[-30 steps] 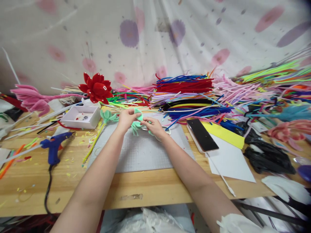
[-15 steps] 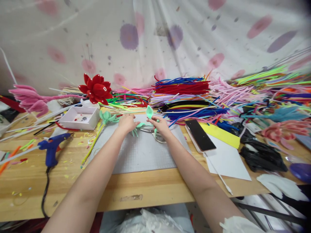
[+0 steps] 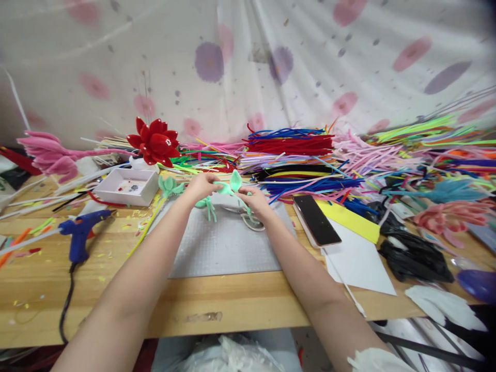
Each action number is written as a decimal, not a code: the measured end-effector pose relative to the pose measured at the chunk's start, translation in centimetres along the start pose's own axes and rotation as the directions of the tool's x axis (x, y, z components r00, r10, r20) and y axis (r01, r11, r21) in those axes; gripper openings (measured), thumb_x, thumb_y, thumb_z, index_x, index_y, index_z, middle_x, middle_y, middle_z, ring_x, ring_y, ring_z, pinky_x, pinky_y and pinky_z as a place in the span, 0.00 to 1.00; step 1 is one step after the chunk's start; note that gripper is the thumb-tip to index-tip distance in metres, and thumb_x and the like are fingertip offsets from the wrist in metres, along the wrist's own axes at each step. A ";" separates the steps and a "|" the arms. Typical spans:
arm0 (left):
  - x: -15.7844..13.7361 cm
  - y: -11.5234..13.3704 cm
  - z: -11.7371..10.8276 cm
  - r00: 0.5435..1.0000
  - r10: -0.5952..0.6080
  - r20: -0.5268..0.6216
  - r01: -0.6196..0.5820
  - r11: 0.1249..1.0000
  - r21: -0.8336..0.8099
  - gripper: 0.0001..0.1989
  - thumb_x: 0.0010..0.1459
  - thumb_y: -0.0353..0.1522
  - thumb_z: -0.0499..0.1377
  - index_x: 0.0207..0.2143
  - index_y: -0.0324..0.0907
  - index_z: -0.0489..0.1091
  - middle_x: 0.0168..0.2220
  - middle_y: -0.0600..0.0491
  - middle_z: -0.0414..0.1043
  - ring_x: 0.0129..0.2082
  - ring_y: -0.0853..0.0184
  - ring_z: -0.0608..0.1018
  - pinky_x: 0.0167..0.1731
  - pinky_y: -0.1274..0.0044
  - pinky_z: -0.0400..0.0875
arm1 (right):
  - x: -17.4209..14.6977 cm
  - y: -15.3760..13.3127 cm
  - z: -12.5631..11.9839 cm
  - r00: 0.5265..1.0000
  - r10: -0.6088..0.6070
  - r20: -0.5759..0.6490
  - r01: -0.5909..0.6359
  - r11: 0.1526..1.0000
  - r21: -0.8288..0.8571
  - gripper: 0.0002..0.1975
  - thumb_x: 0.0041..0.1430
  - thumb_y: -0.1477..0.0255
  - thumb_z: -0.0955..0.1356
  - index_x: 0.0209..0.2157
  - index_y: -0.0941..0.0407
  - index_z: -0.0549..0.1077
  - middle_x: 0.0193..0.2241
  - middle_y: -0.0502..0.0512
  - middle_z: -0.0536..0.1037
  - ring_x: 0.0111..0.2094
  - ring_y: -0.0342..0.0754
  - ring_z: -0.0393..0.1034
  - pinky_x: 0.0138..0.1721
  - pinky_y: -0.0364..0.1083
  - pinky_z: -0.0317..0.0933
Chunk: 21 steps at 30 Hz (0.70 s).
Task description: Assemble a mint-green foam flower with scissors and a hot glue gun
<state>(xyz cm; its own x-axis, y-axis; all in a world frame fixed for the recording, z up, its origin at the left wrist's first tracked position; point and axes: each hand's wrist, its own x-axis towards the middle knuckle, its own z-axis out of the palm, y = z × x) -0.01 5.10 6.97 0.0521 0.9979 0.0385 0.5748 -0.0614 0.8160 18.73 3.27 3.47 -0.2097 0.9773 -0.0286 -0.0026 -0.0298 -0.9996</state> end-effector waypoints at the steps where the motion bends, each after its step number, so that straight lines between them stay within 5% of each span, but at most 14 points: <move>1: 0.0 0.5 -0.3 1.000 0.008 0.010 -0.008 1.000 0.014 0.09 0.38 0.36 0.62 0.25 0.42 0.74 0.18 0.55 0.69 0.17 0.69 0.68 0.20 0.78 0.60 | 0.1 0.1 0.2 1.000 0.010 -0.016 -0.010 1.000 0.010 0.17 0.34 0.61 0.73 0.25 0.59 0.72 0.18 0.45 0.67 0.15 0.35 0.52 0.17 0.40 0.47; 8: -1.1 1.9 -0.8 0.998 0.037 -0.055 -0.035 0.999 0.039 0.04 0.38 0.32 0.60 0.20 0.41 0.73 0.14 0.58 0.61 0.15 0.72 0.66 0.16 0.80 0.59 | -0.1 0.9 1.5 0.998 0.041 -0.041 -0.040 0.999 0.037 0.21 0.30 0.59 0.74 0.26 0.58 0.72 0.18 0.45 0.66 0.15 0.36 0.53 0.15 0.40 0.48; 15: -1.6 2.1 0.0 0.998 -0.040 -0.056 0.025 0.969 -0.245 0.09 0.37 0.34 0.63 0.19 0.39 0.67 0.18 0.58 0.60 0.18 0.73 0.67 0.17 0.78 0.70 | -0.5 1.1 2.5 0.997 -0.013 -0.074 0.014 1.000 0.004 0.19 0.30 0.60 0.74 0.21 0.59 0.70 0.20 0.47 0.67 0.19 0.37 0.56 0.18 0.40 0.50; 21: -2.3 2.2 -0.6 0.987 -0.089 0.134 0.151 0.799 -0.583 0.21 0.40 0.45 0.63 0.32 0.40 0.72 0.33 0.50 0.73 0.29 0.66 0.75 0.25 0.75 0.73 | 0.0 1.7 2.8 0.989 -0.057 -0.138 0.063 0.997 0.041 0.19 0.31 0.60 0.74 0.23 0.59 0.71 0.20 0.48 0.67 0.19 0.38 0.55 0.17 0.40 0.50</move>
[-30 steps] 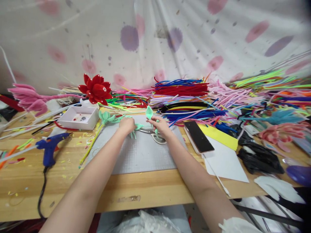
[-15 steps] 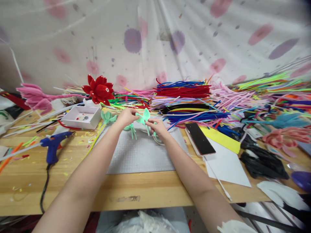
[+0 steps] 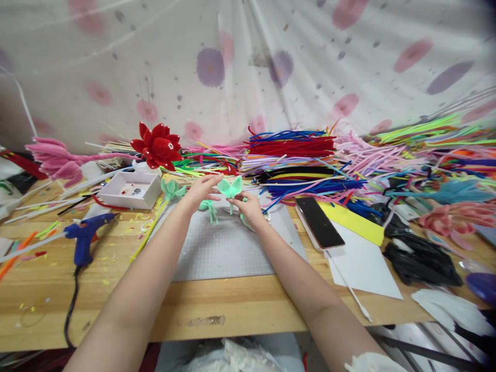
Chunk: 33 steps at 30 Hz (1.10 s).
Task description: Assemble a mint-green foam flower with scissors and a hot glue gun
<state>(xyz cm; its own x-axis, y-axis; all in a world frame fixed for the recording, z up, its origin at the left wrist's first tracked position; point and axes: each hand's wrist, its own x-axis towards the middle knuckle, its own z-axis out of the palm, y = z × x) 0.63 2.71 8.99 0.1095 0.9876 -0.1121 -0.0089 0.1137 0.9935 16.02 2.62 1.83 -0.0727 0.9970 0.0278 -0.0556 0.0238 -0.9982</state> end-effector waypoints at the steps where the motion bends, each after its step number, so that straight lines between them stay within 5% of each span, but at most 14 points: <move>1: -0.1 -0.3 -0.1 1.000 -0.024 0.017 0.025 0.998 -0.055 0.22 0.41 0.47 0.62 0.34 0.40 0.71 0.36 0.48 0.73 0.31 0.65 0.76 0.27 0.74 0.73 | 0.0 0.1 0.0 1.000 -0.004 -0.003 0.004 1.000 0.014 0.19 0.31 0.60 0.74 0.24 0.59 0.71 0.21 0.47 0.67 0.18 0.37 0.55 0.17 0.40 0.50; 7: -0.7 -4.1 1.2 0.997 -0.015 0.078 0.029 0.985 -0.171 0.19 0.40 0.44 0.65 0.29 0.37 0.72 0.31 0.47 0.75 0.35 0.66 0.76 0.39 0.74 0.69 | -0.1 0.2 0.2 1.000 -0.004 0.013 0.003 0.999 0.053 0.19 0.33 0.60 0.73 0.24 0.59 0.71 0.20 0.46 0.66 0.16 0.36 0.53 0.16 0.40 0.50; 12: -0.9 -6.3 3.1 1.000 0.017 -0.003 -0.017 0.960 -0.278 0.18 0.38 0.42 0.66 0.28 0.38 0.73 0.27 0.52 0.73 0.29 0.69 0.74 0.35 0.76 0.68 | 0.1 0.4 0.1 1.000 -0.007 0.004 0.007 0.999 0.049 0.17 0.35 0.62 0.72 0.25 0.59 0.71 0.21 0.46 0.67 0.17 0.36 0.55 0.16 0.39 0.51; 21: -1.0 -7.2 6.7 0.931 0.030 -0.364 -0.206 0.867 -0.454 0.12 0.38 0.33 0.66 0.29 0.39 0.72 0.26 0.56 0.71 0.24 0.75 0.69 0.23 0.82 0.62 | 0.3 1.6 0.6 0.993 -0.117 0.013 0.117 0.988 -0.098 0.08 0.43 0.70 0.64 0.28 0.57 0.70 0.25 0.48 0.71 0.19 0.37 0.59 0.18 0.38 0.55; 27: -1.0 -7.0 7.1 0.935 0.012 -0.354 -0.186 0.868 -0.461 0.13 0.38 0.37 0.66 0.23 0.38 0.69 0.18 0.59 0.63 0.17 0.77 0.63 0.16 0.83 0.55 | 0.1 1.1 0.3 0.996 -0.059 0.071 0.066 0.993 -0.099 0.10 0.44 0.69 0.64 0.31 0.56 0.67 0.27 0.47 0.72 0.14 0.34 0.56 0.16 0.38 0.53; 33: -1.3 -6.8 6.7 0.934 0.114 -0.339 -0.233 0.913 -0.336 0.14 0.41 0.39 0.64 0.19 0.38 0.66 0.16 0.60 0.58 0.18 0.77 0.60 0.19 0.82 0.55 | 0.0 0.7 -0.2 0.988 -0.027 0.153 0.009 0.993 0.116 0.15 0.41 0.63 0.69 0.28 0.56 0.65 0.20 0.43 0.66 0.13 0.33 0.54 0.16 0.38 0.48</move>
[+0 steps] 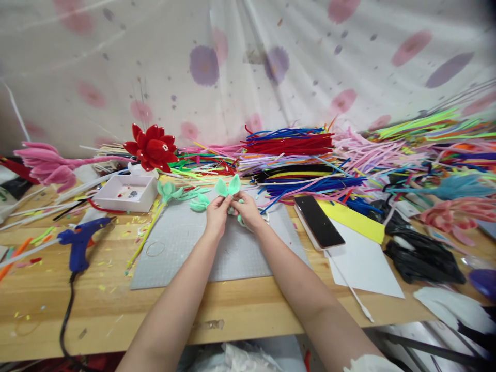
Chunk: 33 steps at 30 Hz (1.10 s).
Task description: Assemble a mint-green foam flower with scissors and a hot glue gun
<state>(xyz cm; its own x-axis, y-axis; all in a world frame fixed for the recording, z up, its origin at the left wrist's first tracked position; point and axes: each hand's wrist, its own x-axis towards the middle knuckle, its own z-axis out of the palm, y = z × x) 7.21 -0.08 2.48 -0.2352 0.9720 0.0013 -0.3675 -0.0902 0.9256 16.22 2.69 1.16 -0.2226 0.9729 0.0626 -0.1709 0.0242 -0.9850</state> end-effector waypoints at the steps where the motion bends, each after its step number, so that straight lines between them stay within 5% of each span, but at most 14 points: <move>1: -0.1 0.0 -0.1 1.000 0.020 0.002 -0.020 0.999 0.037 0.14 0.42 0.39 0.64 0.19 0.38 0.66 0.16 0.60 0.58 0.18 0.77 0.60 0.20 0.81 0.56 | 0.0 0.0 -0.1 1.000 0.004 0.010 -0.005 1.000 0.011 0.16 0.40 0.62 0.70 0.28 0.57 0.65 0.18 0.42 0.64 0.13 0.33 0.54 0.16 0.38 0.48; 7: -0.2 -0.2 -0.6 0.995 0.097 0.016 -0.098 0.973 0.207 0.12 0.42 0.38 0.63 0.18 0.39 0.68 0.19 0.58 0.65 0.24 0.73 0.67 0.29 0.80 0.61 | -0.2 -0.8 -0.7 0.992 0.109 0.070 -0.097 0.983 -0.155 0.16 0.41 0.60 0.70 0.23 0.58 0.67 0.13 0.43 0.62 0.14 0.35 0.52 0.17 0.39 0.48; 13: 0.0 0.3 -1.2 0.999 0.031 -0.020 -0.027 0.985 0.171 0.14 0.39 0.39 0.65 0.28 0.38 0.74 0.28 0.53 0.75 0.32 0.67 0.73 0.40 0.74 0.63 | -0.2 -3.1 -2.7 0.992 0.060 0.109 -0.031 0.967 -0.253 0.17 0.40 0.61 0.71 0.32 0.58 0.71 0.29 0.50 0.74 0.18 0.35 0.56 0.17 0.38 0.50; 21: 0.2 0.6 -1.4 1.000 -0.024 0.015 0.020 0.975 0.221 0.15 0.38 0.39 0.65 0.27 0.37 0.72 0.25 0.52 0.73 0.29 0.68 0.73 0.35 0.75 0.63 | 0.5 -3.3 -1.7 0.997 0.032 -0.074 -0.059 0.919 -0.390 0.17 0.46 0.57 0.66 0.20 0.56 0.64 0.19 0.48 0.73 0.14 0.36 0.53 0.20 0.40 0.53; 28: 1.1 0.1 -1.9 0.997 0.065 -0.043 -0.046 0.936 0.348 0.11 0.41 0.36 0.63 0.23 0.39 0.67 0.22 0.55 0.70 0.24 0.71 0.69 0.30 0.78 0.61 | 1.1 -3.9 -1.1 0.996 -0.012 -0.087 -0.041 0.813 -0.581 0.16 0.49 0.59 0.65 0.18 0.56 0.65 0.16 0.47 0.72 0.15 0.38 0.57 0.24 0.41 0.55; 33: 1.1 -0.2 -1.9 0.995 0.100 0.021 -0.102 0.944 0.315 0.09 0.42 0.35 0.62 0.24 0.39 0.67 0.23 0.55 0.70 0.26 0.70 0.69 0.32 0.78 0.61 | 1.3 -4.2 -1.2 1.000 0.010 0.002 -0.007 0.847 -0.531 0.16 0.50 0.58 0.65 0.20 0.56 0.66 0.19 0.48 0.74 0.15 0.38 0.56 0.22 0.41 0.54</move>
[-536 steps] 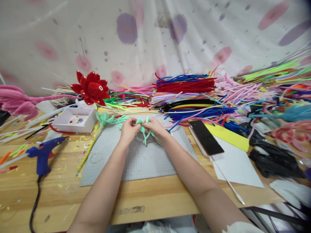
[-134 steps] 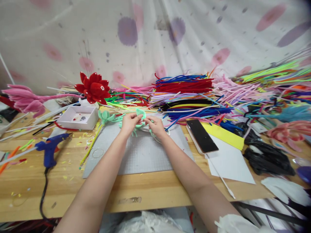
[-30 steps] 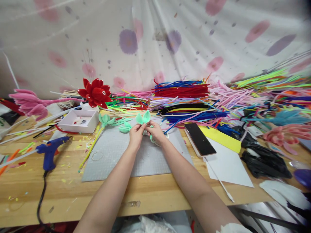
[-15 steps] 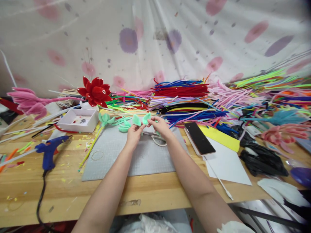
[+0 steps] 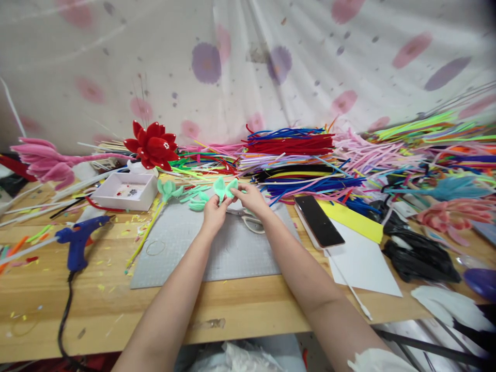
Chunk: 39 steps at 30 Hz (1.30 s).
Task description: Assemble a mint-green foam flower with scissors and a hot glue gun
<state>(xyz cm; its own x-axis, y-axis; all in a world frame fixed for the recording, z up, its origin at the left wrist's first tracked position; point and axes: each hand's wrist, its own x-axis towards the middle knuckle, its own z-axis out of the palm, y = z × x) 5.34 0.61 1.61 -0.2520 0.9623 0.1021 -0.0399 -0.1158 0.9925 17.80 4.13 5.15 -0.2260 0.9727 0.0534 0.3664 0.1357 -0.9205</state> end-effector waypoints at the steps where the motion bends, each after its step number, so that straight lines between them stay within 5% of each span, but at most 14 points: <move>1: 0.0 0.0 0.0 1.000 0.005 0.006 -0.005 1.000 -0.002 0.09 0.43 0.35 0.62 0.25 0.39 0.67 0.24 0.56 0.69 0.26 0.70 0.69 0.32 0.78 0.61 | 0.0 0.0 0.0 1.000 -0.013 0.006 0.013 1.000 -0.005 0.16 0.50 0.58 0.65 0.20 0.56 0.66 0.19 0.47 0.73 0.15 0.38 0.56 0.22 0.41 0.54; 10: 0.2 -0.3 -0.6 0.979 0.151 -0.133 -0.110 0.955 0.276 0.08 0.46 0.35 0.61 0.25 0.40 0.67 0.26 0.54 0.69 0.28 0.70 0.68 0.33 0.77 0.62 | 0.5 -0.5 0.1 0.999 0.018 -0.049 -0.028 0.977 -0.212 0.13 0.51 0.65 0.65 0.17 0.56 0.67 0.15 0.47 0.71 0.17 0.39 0.58 0.25 0.40 0.51; 14: 0.1 -0.5 -0.1 0.994 0.049 -0.099 -0.038 0.992 0.116 0.11 0.44 0.38 0.62 0.25 0.40 0.66 0.25 0.55 0.68 0.28 0.69 0.71 0.33 0.76 0.65 | 1.2 0.0 0.1 0.999 0.038 0.005 -0.037 0.981 -0.190 0.12 0.51 0.66 0.65 0.19 0.56 0.69 0.16 0.47 0.71 0.16 0.39 0.57 0.23 0.41 0.50; 18: 0.1 -0.8 0.3 0.997 -0.066 -0.029 0.062 0.993 -0.104 0.16 0.40 0.40 0.64 0.26 0.39 0.65 0.25 0.56 0.67 0.26 0.71 0.71 0.31 0.76 0.68 | 1.6 0.2 0.0 0.994 -0.075 0.086 0.081 0.994 -0.076 0.10 0.51 0.67 0.64 0.21 0.57 0.70 0.18 0.46 0.72 0.19 0.39 0.60 0.26 0.40 0.53; 23: 0.6 -1.4 0.0 0.982 -0.007 -0.187 0.020 0.998 0.066 0.11 0.43 0.37 0.63 0.24 0.41 0.64 0.25 0.55 0.67 0.26 0.71 0.71 0.30 0.77 0.67 | 1.6 -0.4 0.1 1.000 0.024 0.004 -0.023 0.971 -0.236 0.07 0.49 0.71 0.65 0.21 0.57 0.71 0.16 0.47 0.72 0.20 0.40 0.60 0.26 0.40 0.51; 27: 0.8 -1.7 0.1 0.981 0.010 -0.194 0.011 0.994 0.105 0.10 0.43 0.36 0.63 0.24 0.42 0.65 0.25 0.54 0.68 0.27 0.69 0.72 0.28 0.78 0.66 | 1.8 -0.4 0.4 0.998 0.060 -0.031 -0.067 0.957 -0.282 0.07 0.49 0.72 0.66 0.20 0.57 0.71 0.16 0.48 0.72 0.19 0.40 0.60 0.24 0.40 0.50; 32: 1.6 -1.7 0.6 0.983 -0.116 -0.144 0.119 0.993 0.015 0.11 0.44 0.37 0.62 0.24 0.40 0.65 0.22 0.56 0.67 0.24 0.69 0.72 0.26 0.78 0.65 | 2.0 0.5 0.3 0.997 0.057 -0.049 -0.055 0.998 0.041 0.14 0.52 0.60 0.66 0.29 0.57 0.70 0.19 0.48 0.73 0.16 0.38 0.58 0.23 0.40 0.52; 36: 2.2 -1.4 0.7 0.954 -0.239 -0.180 0.271 0.946 0.180 0.11 0.42 0.35 0.63 0.20 0.41 0.63 0.19 0.56 0.64 0.25 0.67 0.71 0.28 0.76 0.63 | 1.7 0.9 -0.2 0.999 0.023 0.033 -0.033 0.930 0.366 0.24 0.54 0.51 0.60 0.37 0.57 0.70 0.21 0.51 0.74 0.17 0.38 0.60 0.22 0.40 0.55; 39: 1.9 -1.1 0.7 0.966 -0.159 -0.204 0.191 0.970 0.149 0.12 0.39 0.33 0.65 0.27 0.41 0.64 0.27 0.52 0.68 0.34 0.63 0.73 0.35 0.73 0.64 | 1.4 1.1 -0.4 0.998 -0.048 0.049 0.023 0.909 0.417 0.28 0.53 0.48 0.59 0.35 0.57 0.72 0.23 0.53 0.75 0.21 0.40 0.64 0.27 0.41 0.59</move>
<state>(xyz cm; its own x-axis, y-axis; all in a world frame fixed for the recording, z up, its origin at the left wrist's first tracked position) 5.61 2.70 0.77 -0.4347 0.8976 -0.0731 0.0573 0.1086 0.9924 18.23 5.69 4.38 -0.2871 0.9547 0.0783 -0.0485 0.0671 -0.9966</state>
